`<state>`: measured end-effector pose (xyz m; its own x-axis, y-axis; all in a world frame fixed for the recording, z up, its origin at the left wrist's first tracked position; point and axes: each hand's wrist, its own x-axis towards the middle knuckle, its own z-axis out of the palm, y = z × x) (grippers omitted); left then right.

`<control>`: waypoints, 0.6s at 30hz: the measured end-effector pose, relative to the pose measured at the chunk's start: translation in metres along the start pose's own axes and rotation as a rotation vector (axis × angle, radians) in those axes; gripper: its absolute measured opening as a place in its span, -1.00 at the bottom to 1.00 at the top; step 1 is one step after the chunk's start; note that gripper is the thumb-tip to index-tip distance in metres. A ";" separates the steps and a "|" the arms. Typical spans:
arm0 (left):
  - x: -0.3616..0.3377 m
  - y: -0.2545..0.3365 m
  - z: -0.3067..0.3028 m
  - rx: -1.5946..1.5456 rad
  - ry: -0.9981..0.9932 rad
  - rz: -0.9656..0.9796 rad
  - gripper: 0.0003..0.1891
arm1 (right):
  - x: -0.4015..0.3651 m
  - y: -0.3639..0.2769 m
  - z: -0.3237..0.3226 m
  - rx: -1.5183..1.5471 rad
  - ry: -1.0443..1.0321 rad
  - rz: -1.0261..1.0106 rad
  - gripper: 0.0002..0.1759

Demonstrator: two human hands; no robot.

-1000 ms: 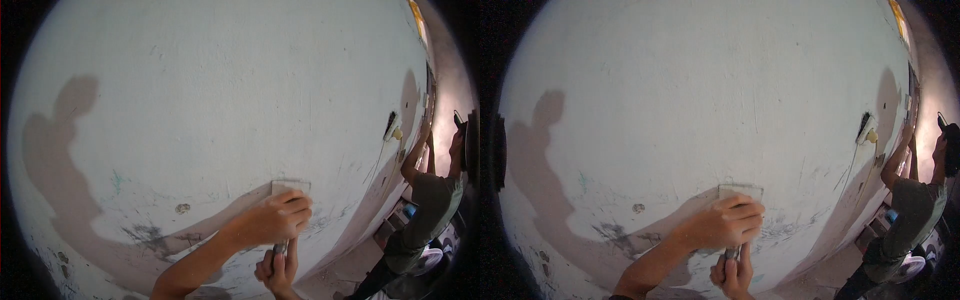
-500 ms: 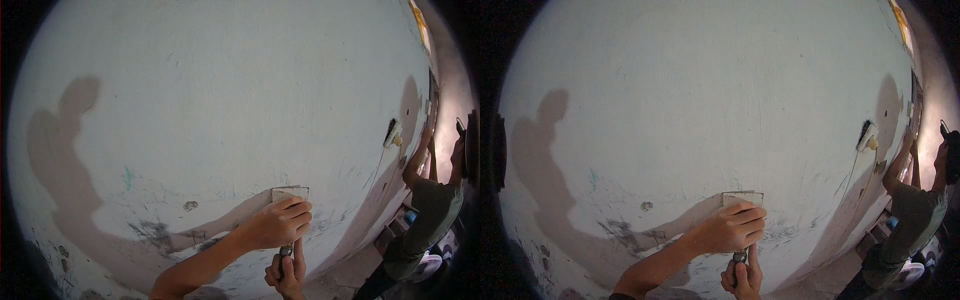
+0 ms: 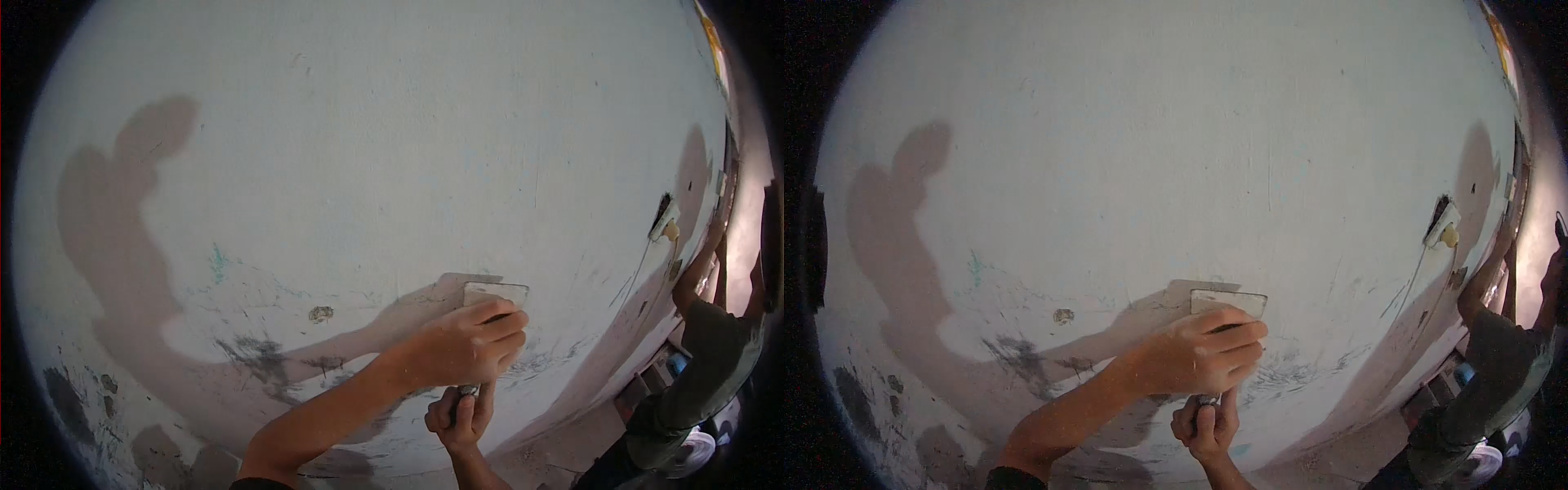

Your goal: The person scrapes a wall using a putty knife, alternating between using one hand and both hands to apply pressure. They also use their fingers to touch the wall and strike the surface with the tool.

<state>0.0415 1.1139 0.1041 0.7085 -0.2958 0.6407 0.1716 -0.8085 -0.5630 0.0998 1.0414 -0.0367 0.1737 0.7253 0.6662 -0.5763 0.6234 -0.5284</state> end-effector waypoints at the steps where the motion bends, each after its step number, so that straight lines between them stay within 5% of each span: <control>1: 0.005 0.004 -0.004 -0.008 0.013 0.007 -0.93 | -0.008 0.000 -0.004 -0.012 0.037 0.045 -0.27; 6: -0.012 0.041 0.004 -0.093 -0.044 -0.094 -0.91 | -0.052 -0.020 -0.016 0.029 0.114 0.167 -0.23; 8: -0.032 0.070 0.003 0.061 -0.261 -0.124 -0.87 | -0.087 -0.014 -0.050 -0.203 -0.066 0.237 -0.25; 10: -0.066 0.116 0.006 0.017 -0.377 -0.362 -0.90 | -0.120 -0.019 -0.093 -0.829 -0.227 0.341 -0.25; 12: -0.127 0.166 0.022 -0.171 -0.424 -0.591 -0.73 | -0.137 -0.023 -0.115 -1.185 -0.439 0.106 -0.29; 13: -0.148 0.184 0.018 -0.245 -0.605 -0.727 -0.66 | -0.136 -0.032 -0.120 -1.174 -0.448 0.119 -0.29; 15: -0.179 0.216 -0.002 -0.320 -0.845 -0.981 -0.48 | -0.133 -0.053 -0.125 -1.165 -0.797 0.715 -0.28; 16: -0.191 0.230 -0.012 -0.312 -0.901 -1.097 -0.37 | -0.142 -0.046 -0.135 -1.156 -0.801 0.722 -0.28; 18: -0.224 0.270 -0.024 -0.103 -0.907 -1.166 -0.47 | -0.169 -0.026 -0.159 -1.062 -0.732 0.177 -0.53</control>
<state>-0.0873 0.9493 -0.1791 0.3909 0.9105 0.1353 0.9100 -0.4043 0.0917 0.2125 0.9489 -0.2190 -0.5068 0.7041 0.4974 0.4216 0.7057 -0.5694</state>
